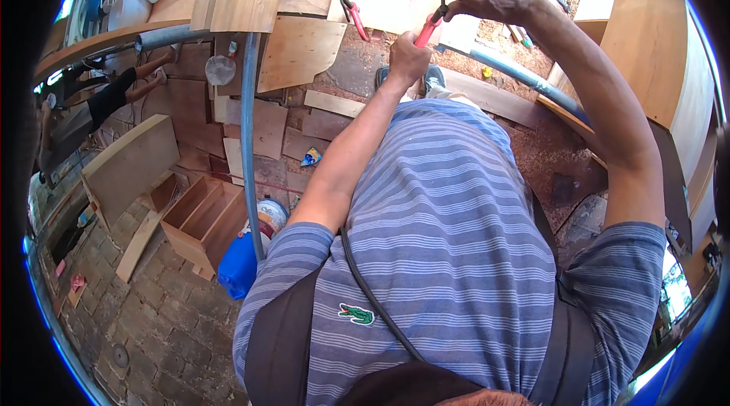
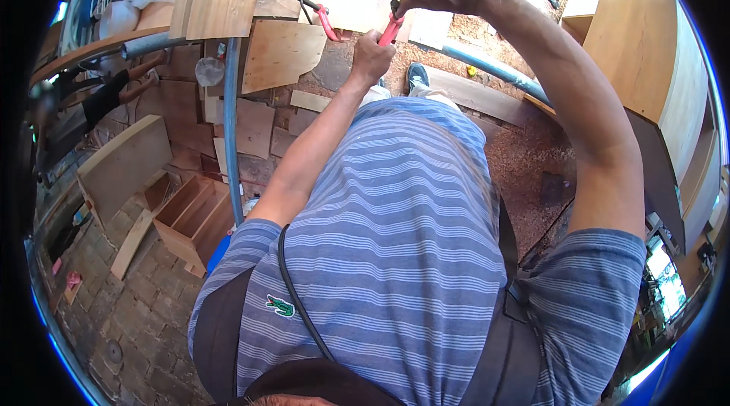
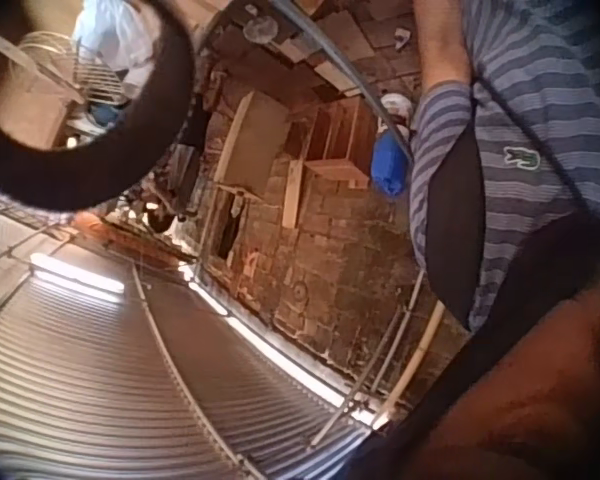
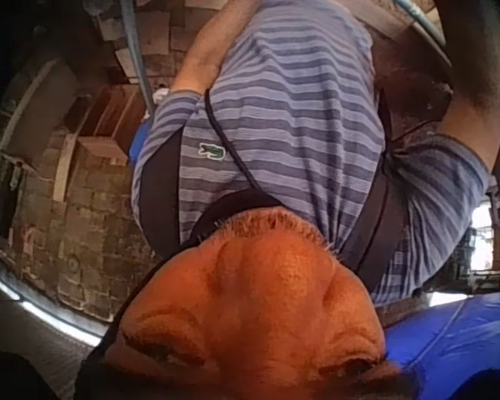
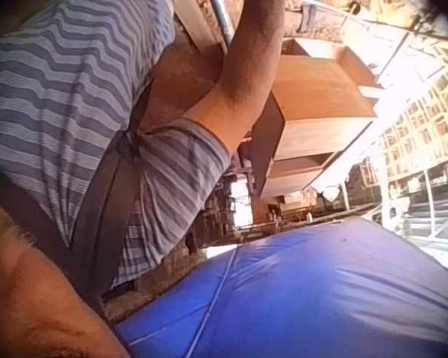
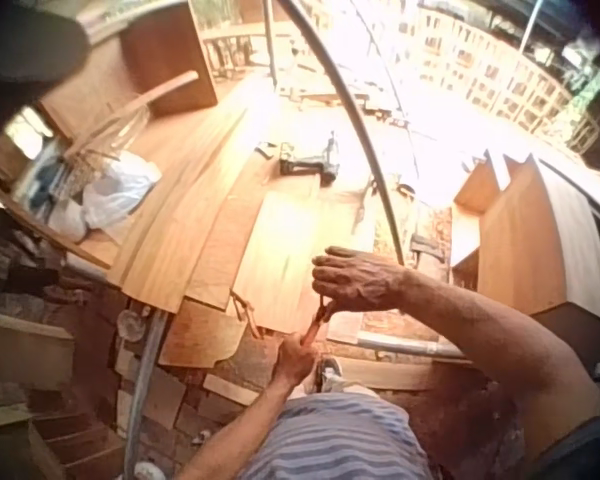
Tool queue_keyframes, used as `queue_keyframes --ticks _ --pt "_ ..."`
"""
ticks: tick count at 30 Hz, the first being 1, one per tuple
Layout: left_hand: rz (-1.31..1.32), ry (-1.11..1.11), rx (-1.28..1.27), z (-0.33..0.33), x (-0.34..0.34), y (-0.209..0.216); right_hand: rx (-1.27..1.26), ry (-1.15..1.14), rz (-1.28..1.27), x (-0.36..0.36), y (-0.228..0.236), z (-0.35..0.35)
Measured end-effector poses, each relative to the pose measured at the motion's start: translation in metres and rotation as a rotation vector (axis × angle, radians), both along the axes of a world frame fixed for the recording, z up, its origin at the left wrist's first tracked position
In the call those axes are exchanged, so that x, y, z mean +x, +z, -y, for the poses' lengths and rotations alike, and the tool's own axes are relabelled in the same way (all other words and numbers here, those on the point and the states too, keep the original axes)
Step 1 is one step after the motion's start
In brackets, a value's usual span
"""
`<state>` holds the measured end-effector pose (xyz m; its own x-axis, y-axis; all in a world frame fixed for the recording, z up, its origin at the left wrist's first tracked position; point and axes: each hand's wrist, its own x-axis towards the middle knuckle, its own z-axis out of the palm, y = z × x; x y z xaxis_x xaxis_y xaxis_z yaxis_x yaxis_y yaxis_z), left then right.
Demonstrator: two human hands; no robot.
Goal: Applying a bar clamp to hold wooden panels together during the assembly of a piece of furniture.
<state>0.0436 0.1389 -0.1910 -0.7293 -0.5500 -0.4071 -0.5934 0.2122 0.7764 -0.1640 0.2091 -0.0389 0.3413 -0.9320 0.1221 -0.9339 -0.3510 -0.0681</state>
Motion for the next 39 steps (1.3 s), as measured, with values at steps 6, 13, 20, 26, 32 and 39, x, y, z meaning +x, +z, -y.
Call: queue_keyframes --ticks 6,13,20,26,32,39 --pt "-0.068 0.006 -0.069 -0.004 0.001 -0.015 0.23 -0.248 0.03 0.017 0.007 -0.013" --pt "-0.074 -0.003 -0.069 -0.004 0.003 -0.016 -0.278 -0.537 -0.043 0.044 -0.027 -0.03" --pt "-0.062 0.023 -0.074 -0.004 -0.001 -0.014 -0.18 -0.825 -0.045 0.074 -0.021 -0.034" --pt "-0.025 0.013 -0.039 0.003 0.001 -0.015 0.254 -0.828 0.151 0.052 -0.003 -0.019" --pt "-0.172 -0.075 0.351 0.013 -0.004 -0.013 0.204 -0.247 0.412 0.017 -0.035 0.011" --pt "-0.136 -0.035 0.419 0.017 -0.008 -0.027 0.484 -0.365 0.828 0.02 -0.043 0.01"
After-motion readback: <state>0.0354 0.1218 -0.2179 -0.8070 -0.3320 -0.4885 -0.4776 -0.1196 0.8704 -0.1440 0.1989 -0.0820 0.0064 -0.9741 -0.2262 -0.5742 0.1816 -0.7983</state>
